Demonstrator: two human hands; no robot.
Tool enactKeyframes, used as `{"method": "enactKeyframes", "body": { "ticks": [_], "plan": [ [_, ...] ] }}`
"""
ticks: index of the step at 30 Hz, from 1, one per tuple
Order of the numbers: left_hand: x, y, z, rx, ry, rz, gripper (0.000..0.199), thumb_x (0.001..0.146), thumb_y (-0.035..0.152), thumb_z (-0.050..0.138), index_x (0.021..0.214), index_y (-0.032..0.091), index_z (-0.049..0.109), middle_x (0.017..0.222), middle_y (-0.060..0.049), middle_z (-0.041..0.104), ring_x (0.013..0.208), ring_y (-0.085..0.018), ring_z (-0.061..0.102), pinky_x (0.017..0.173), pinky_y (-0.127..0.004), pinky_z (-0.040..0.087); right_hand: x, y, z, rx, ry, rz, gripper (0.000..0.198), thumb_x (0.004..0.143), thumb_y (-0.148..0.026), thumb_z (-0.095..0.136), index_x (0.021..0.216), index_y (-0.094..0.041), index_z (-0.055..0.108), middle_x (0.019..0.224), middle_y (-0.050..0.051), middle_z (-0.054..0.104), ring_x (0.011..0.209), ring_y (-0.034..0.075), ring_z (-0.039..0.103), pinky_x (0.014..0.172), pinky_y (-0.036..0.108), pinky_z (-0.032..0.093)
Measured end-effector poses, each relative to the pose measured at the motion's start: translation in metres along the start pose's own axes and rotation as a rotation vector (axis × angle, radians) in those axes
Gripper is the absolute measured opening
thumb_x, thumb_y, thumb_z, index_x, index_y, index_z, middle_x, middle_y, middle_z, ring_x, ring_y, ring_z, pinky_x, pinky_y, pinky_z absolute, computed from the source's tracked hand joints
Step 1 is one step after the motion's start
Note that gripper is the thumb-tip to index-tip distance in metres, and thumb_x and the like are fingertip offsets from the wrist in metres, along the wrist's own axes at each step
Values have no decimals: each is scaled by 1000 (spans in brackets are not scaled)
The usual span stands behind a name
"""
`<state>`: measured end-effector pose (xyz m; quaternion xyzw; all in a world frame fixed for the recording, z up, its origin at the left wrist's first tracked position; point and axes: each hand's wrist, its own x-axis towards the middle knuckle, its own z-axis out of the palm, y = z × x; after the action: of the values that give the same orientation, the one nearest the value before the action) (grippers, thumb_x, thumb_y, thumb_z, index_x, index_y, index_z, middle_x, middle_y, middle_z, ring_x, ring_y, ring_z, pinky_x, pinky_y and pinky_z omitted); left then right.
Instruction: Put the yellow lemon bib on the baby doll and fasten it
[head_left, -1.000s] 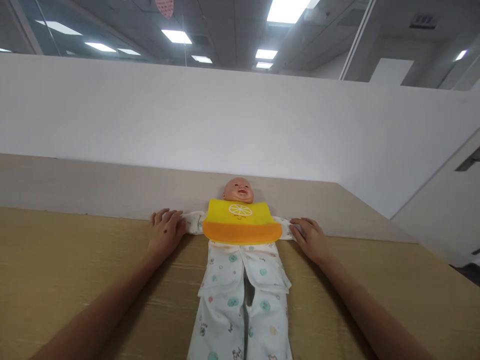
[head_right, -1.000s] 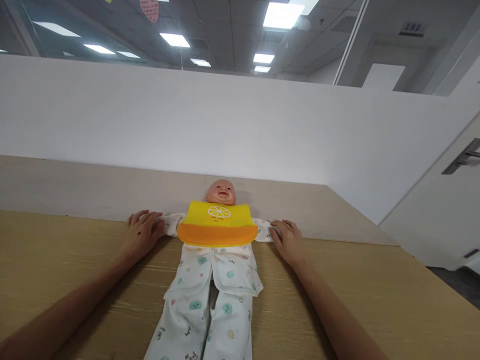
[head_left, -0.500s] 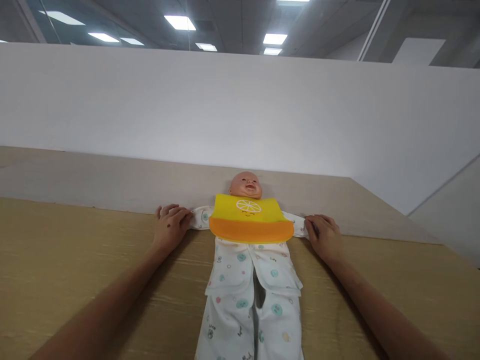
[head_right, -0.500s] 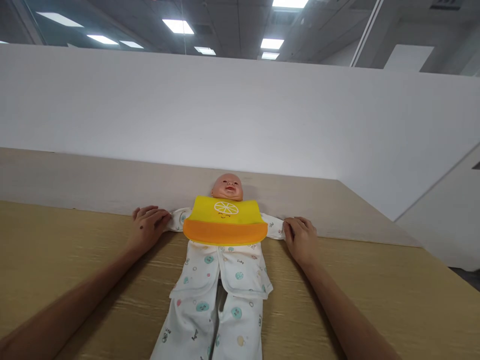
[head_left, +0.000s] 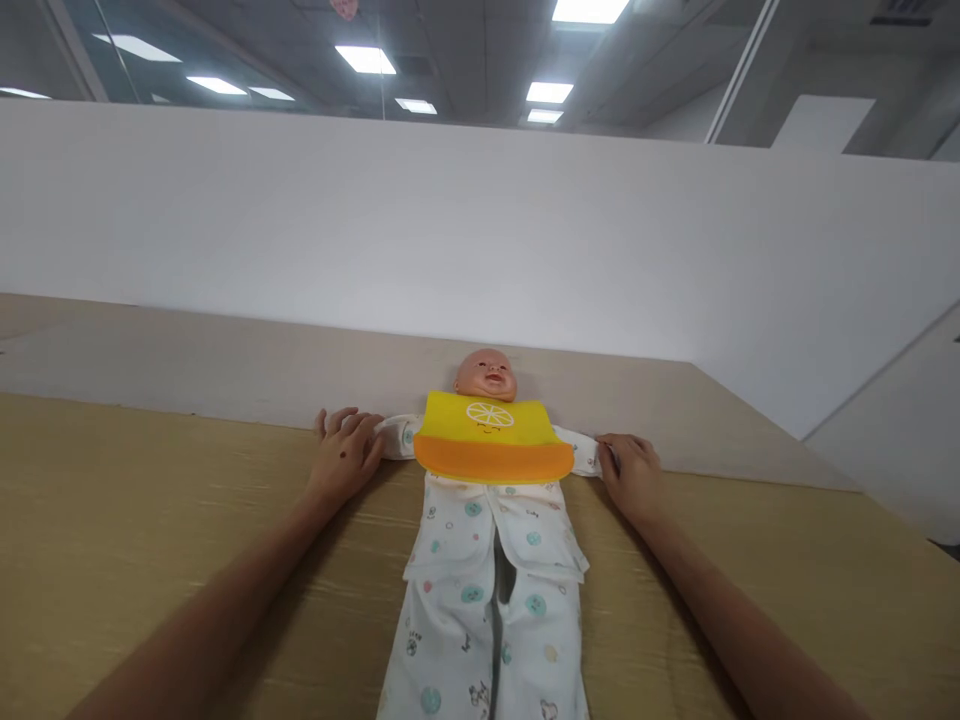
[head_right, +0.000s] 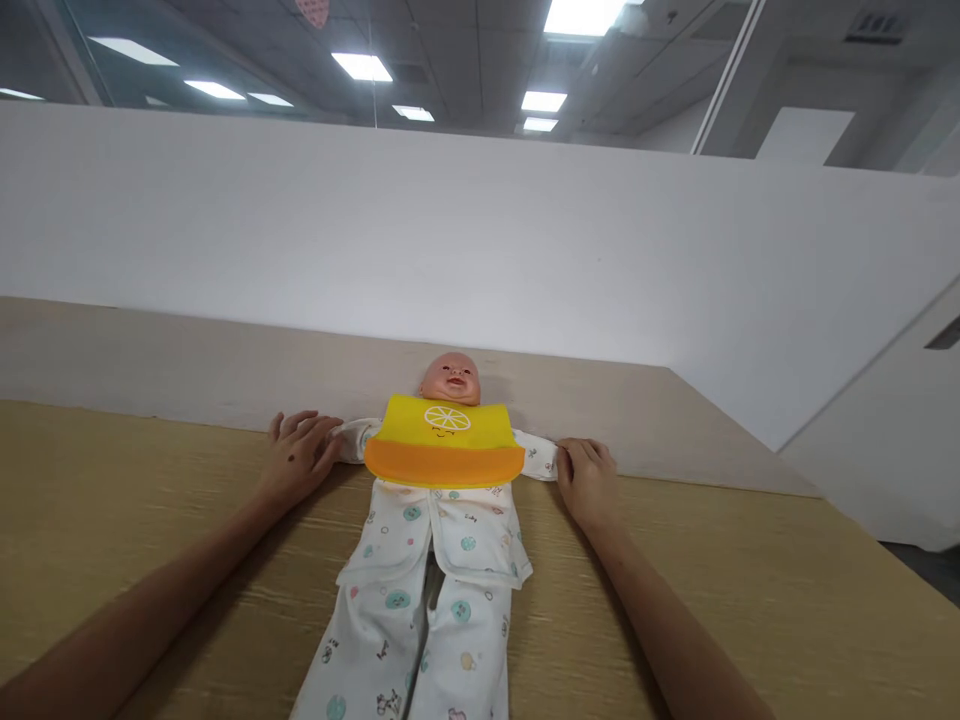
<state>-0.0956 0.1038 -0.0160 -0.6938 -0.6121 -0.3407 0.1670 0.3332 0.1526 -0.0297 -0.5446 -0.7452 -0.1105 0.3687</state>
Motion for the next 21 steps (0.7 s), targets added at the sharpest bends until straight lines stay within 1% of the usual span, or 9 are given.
{"method": "enactKeyframes", "body": {
  "ticks": [2,5,8,11,13,14,16,17,21],
  "plan": [
    [3,2,-1,-33,57,25,29,87,33,43,98,19,66,101,-11,69,113,-30,50,106,-57,21,2,-4,-3,34,25,0,29,87,-30,38,93,-18,64,97,11,68,95,26,56,89,44,42],
    [21,11,0,-209,101,-3,28,87,31,40,93,18,64,99,-10,68,108,-27,52,104,-49,31,14,-17,-5,139,78,81,31,85,-32,40,96,-16,64,100,13,67,97,26,56,91,45,43],
    [54,32,9,-502,67,-217,28,84,34,42,94,18,62,101,-10,66,101,-23,56,96,-40,41,41,-39,0,426,47,314,32,82,-37,44,98,-16,63,102,12,66,94,25,59,89,44,46],
    [86,55,26,-919,-96,-638,30,79,42,48,91,17,60,92,-8,63,87,-21,61,81,-34,49,76,-60,15,827,-69,639,24,76,-35,53,91,-18,60,93,9,67,84,21,62,79,36,51],
    [99,65,37,-1129,-283,-919,37,77,46,51,98,16,56,82,-7,60,74,-20,62,70,-32,50,95,-71,28,1041,-212,882,17,75,-32,55,86,-18,56,77,7,64,70,19,62,67,32,52],
    [103,68,41,-1206,-380,-1013,42,77,48,51,104,16,54,78,-6,59,69,-20,62,66,-33,51,102,-75,34,1123,-296,975,16,75,-31,55,85,-18,54,70,5,62,64,18,61,62,31,51],
    [107,69,47,-1306,-513,-1098,51,78,52,49,114,17,50,75,-5,59,63,-22,62,61,-35,51,109,-80,45,1239,-453,1087,18,78,-34,53,88,-19,53,63,3,59,56,18,59,55,31,49],
    [108,68,49,-1336,-538,-1108,54,78,54,48,117,17,48,76,-6,60,62,-23,63,60,-36,51,110,-80,50,1286,-516,1114,22,79,-37,52,91,-19,52,63,2,59,55,18,58,54,31,49],
    [108,62,56,-1389,-546,-1097,58,80,55,45,122,15,48,83,-9,64,63,-24,64,59,-36,50,108,-78,67,1423,-623,1139,34,81,-45,48,103,-20,52,64,1,61,56,19,60,59,35,51]
  ]
}}
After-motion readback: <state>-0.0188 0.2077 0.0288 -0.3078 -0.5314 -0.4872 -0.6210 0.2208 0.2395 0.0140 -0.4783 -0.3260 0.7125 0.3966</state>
